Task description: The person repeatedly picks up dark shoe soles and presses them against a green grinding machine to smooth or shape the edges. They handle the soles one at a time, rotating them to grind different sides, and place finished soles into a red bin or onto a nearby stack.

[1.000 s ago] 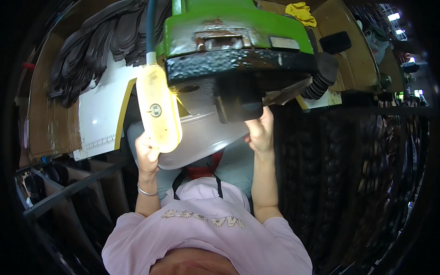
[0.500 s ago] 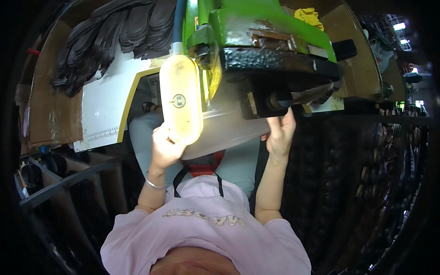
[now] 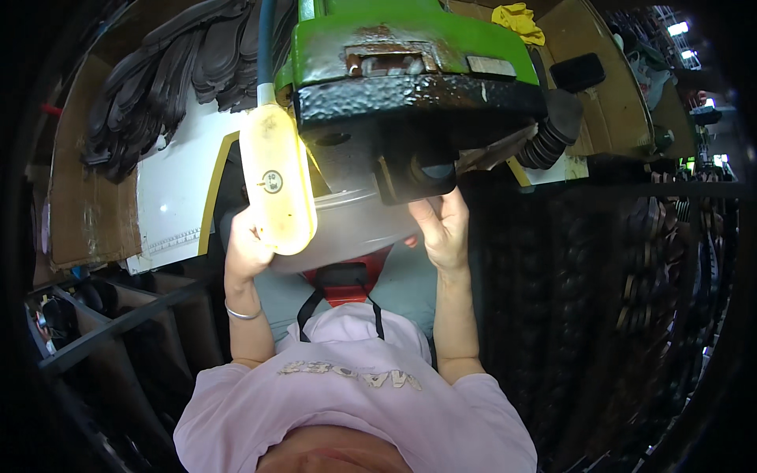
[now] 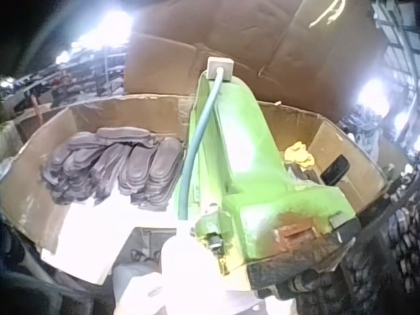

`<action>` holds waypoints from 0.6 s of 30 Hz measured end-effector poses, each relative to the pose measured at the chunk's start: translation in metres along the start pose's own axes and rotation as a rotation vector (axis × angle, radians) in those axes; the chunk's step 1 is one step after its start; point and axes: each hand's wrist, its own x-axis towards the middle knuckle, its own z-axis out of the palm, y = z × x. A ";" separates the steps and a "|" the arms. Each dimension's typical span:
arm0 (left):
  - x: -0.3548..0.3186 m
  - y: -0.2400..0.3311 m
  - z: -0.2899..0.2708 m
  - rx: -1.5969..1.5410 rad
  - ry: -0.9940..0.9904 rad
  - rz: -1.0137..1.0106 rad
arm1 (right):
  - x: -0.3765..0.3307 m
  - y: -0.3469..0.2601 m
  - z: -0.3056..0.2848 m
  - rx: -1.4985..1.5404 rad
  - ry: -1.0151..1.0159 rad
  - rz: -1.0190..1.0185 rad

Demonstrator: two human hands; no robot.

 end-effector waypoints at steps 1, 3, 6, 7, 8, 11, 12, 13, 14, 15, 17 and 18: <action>0.004 0.010 0.004 0.304 -0.006 0.121 | -0.001 0.003 -0.005 -0.012 -0.008 -0.042; 0.010 0.019 0.026 0.377 0.051 0.180 | 0.001 0.007 -0.023 -0.006 0.006 -0.075; 0.012 0.009 0.056 0.118 0.094 0.317 | 0.010 -0.004 -0.040 -0.048 0.107 -0.013; 0.017 0.004 0.054 0.386 0.029 0.463 | 0.016 -0.008 -0.042 -0.048 0.130 0.005; 0.021 -0.005 0.054 0.365 0.023 0.460 | 0.020 -0.012 -0.043 -0.046 0.150 0.025; 0.032 -0.015 0.050 0.303 -0.043 0.354 | 0.022 -0.015 -0.032 -0.007 0.159 0.086; 0.030 -0.012 0.046 0.133 -0.037 0.307 | 0.022 -0.016 -0.026 0.013 0.142 0.120; 0.027 0.002 0.043 -0.031 -0.031 0.253 | 0.019 -0.016 -0.022 0.046 0.103 0.142; 0.027 0.004 0.039 -0.057 -0.024 0.208 | 0.016 -0.014 -0.017 0.080 0.065 0.163; 0.027 0.007 0.034 -0.084 -0.015 0.163 | 0.013 -0.011 -0.010 0.058 0.085 0.166; 0.027 0.004 0.013 -0.003 -0.041 0.126 | 0.006 -0.010 0.005 0.098 0.028 0.174; 0.025 -0.002 0.007 0.063 -0.049 0.133 | 0.003 -0.008 0.011 0.145 -0.011 0.143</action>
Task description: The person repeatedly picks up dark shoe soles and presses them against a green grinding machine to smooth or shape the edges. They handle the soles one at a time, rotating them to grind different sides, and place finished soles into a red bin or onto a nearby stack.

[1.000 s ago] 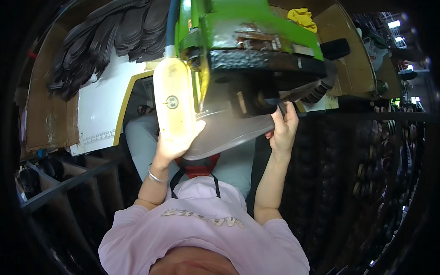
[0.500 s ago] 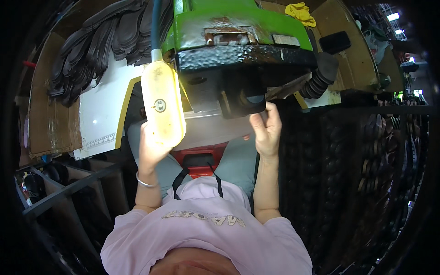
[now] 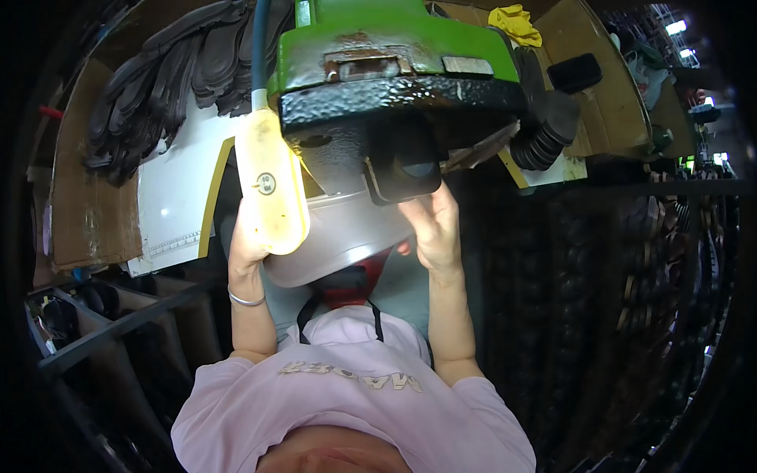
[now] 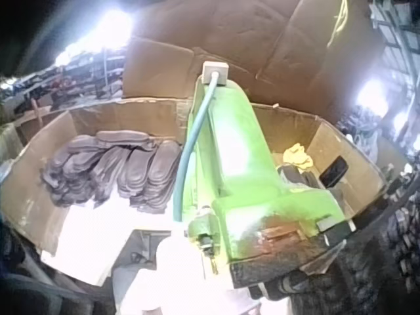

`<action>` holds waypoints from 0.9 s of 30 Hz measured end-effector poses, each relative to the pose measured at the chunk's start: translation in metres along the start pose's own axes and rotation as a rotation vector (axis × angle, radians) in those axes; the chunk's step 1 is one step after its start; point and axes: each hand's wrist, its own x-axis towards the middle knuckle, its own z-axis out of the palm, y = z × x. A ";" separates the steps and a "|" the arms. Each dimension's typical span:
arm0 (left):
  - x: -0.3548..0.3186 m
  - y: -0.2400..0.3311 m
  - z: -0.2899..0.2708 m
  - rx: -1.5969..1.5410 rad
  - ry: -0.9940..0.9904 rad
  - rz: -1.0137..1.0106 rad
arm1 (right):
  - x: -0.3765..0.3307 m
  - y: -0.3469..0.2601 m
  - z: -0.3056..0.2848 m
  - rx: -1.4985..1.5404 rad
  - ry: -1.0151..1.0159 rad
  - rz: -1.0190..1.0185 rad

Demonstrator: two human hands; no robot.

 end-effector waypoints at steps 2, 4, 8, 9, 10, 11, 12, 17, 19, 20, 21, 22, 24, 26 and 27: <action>-0.002 0.000 -0.009 0.131 -0.018 0.014 | -0.005 0.008 -0.002 -0.082 -0.018 -0.017; -0.002 0.000 -0.006 0.245 0.015 0.145 | -0.008 0.009 -0.006 -0.109 -0.017 -0.102; 0.003 0.003 0.027 0.268 0.113 0.243 | -0.005 0.000 -0.033 -0.163 0.057 -0.174; 0.005 0.001 0.026 0.404 0.010 0.255 | -0.002 -0.001 -0.039 -0.156 0.103 -0.174; 0.006 -0.002 0.027 0.339 0.006 0.249 | 0.002 -0.007 -0.047 -0.150 0.090 -0.131; 0.007 -0.007 0.028 0.275 0.002 0.242 | 0.005 -0.010 -0.051 -0.152 0.092 -0.114; 0.008 -0.011 0.029 0.212 -0.002 0.235 | 0.008 -0.012 -0.054 -0.153 0.093 -0.097; 0.009 -0.014 0.015 -0.030 -0.058 0.074 | 0.011 -0.016 -0.026 -0.083 0.105 0.028; 0.005 -0.005 0.006 -0.094 -0.062 -0.020 | 0.008 -0.016 -0.013 -0.034 0.059 0.058; 0.002 -0.002 0.003 -0.092 -0.049 -0.030 | 0.006 -0.011 -0.008 -0.035 0.057 0.050; -0.001 0.002 0.000 -0.090 -0.037 -0.040 | 0.004 -0.008 -0.004 -0.036 0.054 0.041; -0.004 0.007 -0.003 -0.087 -0.023 -0.050 | 0.003 -0.005 0.000 -0.038 0.049 0.030; -0.012 -0.001 -0.016 0.023 -0.018 -0.079 | -0.001 -0.003 0.012 -0.033 0.018 0.035; -0.021 -0.010 -0.027 0.081 -0.004 -0.119 | -0.002 0.004 0.015 -0.072 -0.053 0.002; -0.027 -0.015 -0.031 0.068 0.014 -0.131 | -0.003 0.006 0.020 -0.080 -0.031 0.020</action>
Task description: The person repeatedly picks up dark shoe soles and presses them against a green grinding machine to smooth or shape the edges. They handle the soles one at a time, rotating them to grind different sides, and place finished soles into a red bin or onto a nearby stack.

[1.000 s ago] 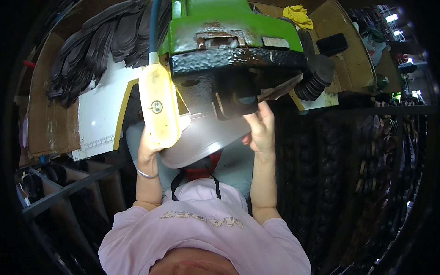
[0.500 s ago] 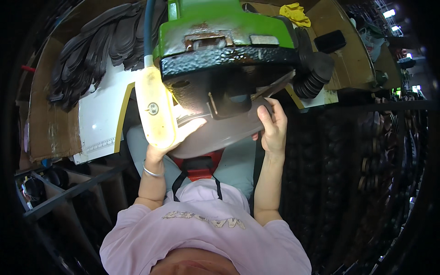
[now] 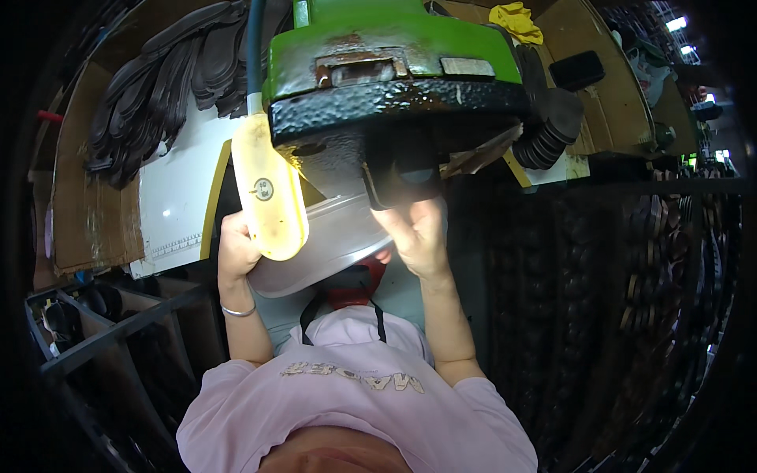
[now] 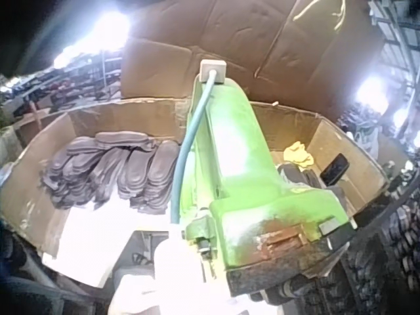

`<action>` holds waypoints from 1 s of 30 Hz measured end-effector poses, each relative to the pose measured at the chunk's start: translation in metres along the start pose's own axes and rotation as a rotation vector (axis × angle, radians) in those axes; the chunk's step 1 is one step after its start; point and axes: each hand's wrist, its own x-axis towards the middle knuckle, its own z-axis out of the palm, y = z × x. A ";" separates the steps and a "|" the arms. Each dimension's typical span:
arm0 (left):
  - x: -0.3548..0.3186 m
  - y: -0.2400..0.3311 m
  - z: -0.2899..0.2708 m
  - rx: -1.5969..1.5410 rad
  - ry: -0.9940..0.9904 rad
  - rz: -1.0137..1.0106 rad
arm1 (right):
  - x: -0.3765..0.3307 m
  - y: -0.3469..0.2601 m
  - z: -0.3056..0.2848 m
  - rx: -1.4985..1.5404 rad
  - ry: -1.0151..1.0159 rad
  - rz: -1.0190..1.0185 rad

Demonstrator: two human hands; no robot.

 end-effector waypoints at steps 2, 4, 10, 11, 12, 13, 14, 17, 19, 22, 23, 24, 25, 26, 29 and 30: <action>-0.012 -0.008 0.000 -0.065 0.034 -0.030 | 0.001 0.003 0.002 -0.079 -0.056 0.018; -0.029 -0.016 0.006 -0.033 0.058 0.013 | 0.003 0.003 0.004 -0.098 -0.066 0.010; -0.072 -0.023 0.078 0.148 0.061 0.022 | 0.014 0.008 0.012 -0.111 0.011 -0.162; -0.071 -0.023 0.096 0.137 0.144 0.152 | 0.014 0.014 0.016 -0.083 0.016 -0.182; -0.069 -0.021 0.107 0.117 0.150 0.185 | 0.013 0.017 0.018 -0.056 0.021 -0.201; -0.064 -0.019 0.111 0.099 0.154 0.214 | 0.010 0.017 0.018 -0.082 0.029 -0.227; -0.059 -0.019 0.108 0.147 0.135 0.232 | 0.007 0.016 0.015 -0.112 0.033 -0.254; -0.044 -0.011 0.086 0.285 0.142 0.283 | -0.001 0.014 -0.006 -0.176 0.015 -0.258; -0.036 0.000 0.075 0.347 0.234 0.364 | -0.009 0.016 -0.014 -0.090 0.029 -0.207; -0.030 0.014 0.069 0.475 0.245 0.434 | -0.016 0.024 -0.044 -0.206 -0.043 -0.182; -0.027 0.019 0.069 0.485 0.246 0.450 | -0.016 0.025 -0.048 -0.255 -0.049 -0.176; -0.025 0.023 0.071 0.495 0.248 0.467 | -0.016 0.029 -0.050 -0.195 -0.013 -0.227; -0.023 0.026 0.073 0.504 0.252 0.488 | -0.016 0.028 -0.052 -0.172 0.006 -0.219; -0.022 0.027 0.076 0.503 0.250 0.465 | -0.016 0.028 -0.054 -0.150 0.024 -0.211; -0.017 0.030 0.081 0.506 0.244 0.409 | -0.015 0.027 -0.059 -0.107 0.071 -0.207; -0.015 0.033 0.082 0.511 0.242 0.402 | -0.015 0.025 -0.059 -0.096 0.077 -0.210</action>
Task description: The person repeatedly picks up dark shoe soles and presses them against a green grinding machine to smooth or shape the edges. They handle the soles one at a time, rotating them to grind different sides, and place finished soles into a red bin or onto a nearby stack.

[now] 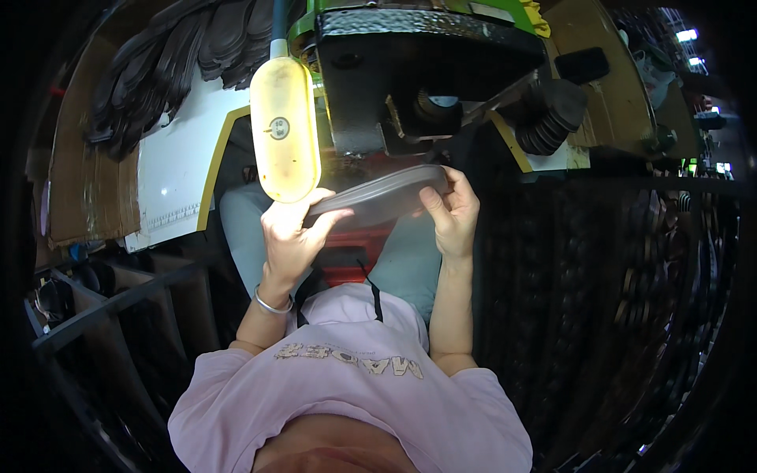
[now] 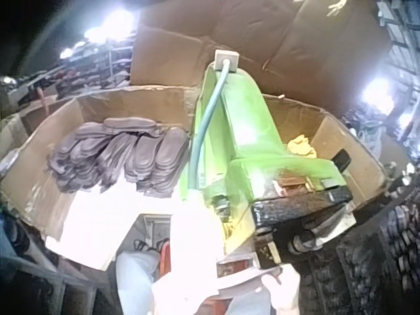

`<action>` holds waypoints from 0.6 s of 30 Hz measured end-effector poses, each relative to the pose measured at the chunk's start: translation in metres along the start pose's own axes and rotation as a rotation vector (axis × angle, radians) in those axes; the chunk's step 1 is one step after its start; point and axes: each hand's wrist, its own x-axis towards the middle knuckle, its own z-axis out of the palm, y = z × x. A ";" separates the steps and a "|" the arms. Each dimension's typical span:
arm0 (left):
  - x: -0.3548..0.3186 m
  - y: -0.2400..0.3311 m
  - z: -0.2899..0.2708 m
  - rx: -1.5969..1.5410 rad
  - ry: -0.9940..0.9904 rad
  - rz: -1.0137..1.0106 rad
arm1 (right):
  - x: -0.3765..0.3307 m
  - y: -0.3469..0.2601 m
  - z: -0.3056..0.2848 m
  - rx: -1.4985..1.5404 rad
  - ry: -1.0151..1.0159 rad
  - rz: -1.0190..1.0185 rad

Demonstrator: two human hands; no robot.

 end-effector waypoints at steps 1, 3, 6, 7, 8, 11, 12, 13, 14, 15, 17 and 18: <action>0.002 0.001 0.000 0.010 -0.005 -0.006 | 0.000 -0.001 -0.001 0.013 0.006 -0.002; 0.006 0.000 0.002 -0.038 -0.024 -0.024 | 0.001 -0.001 -0.002 0.035 0.007 0.010; 0.006 -0.003 0.002 -0.114 -0.043 -0.072 | -0.002 -0.003 -0.002 0.049 0.019 0.052; 0.006 -0.003 0.002 -0.140 -0.046 -0.093 | -0.002 -0.004 -0.001 0.050 0.022 0.070; 0.008 -0.002 0.001 -0.142 -0.048 -0.108 | -0.003 -0.004 -0.001 0.050 0.021 0.074; 0.014 0.002 -0.001 -0.139 -0.050 -0.127 | -0.002 -0.005 -0.002 0.058 0.025 0.076; 0.020 0.006 -0.001 -0.132 -0.049 -0.115 | 0.000 -0.008 -0.003 0.067 0.035 0.071; 0.025 0.010 0.000 -0.125 -0.047 -0.102 | 0.003 -0.011 -0.003 0.077 0.042 0.063; 0.030 0.012 0.001 -0.128 -0.056 -0.100 | 0.007 -0.013 -0.005 0.086 0.066 0.049; 0.035 0.015 0.004 -0.131 -0.065 -0.098 | 0.010 -0.016 -0.007 0.095 0.090 0.036; 0.044 0.020 0.010 -0.135 -0.043 -0.113 | 0.019 -0.025 -0.009 0.066 0.133 0.036; 0.047 0.023 0.013 -0.136 -0.018 -0.131 | 0.024 -0.029 -0.009 0.075 0.141 0.033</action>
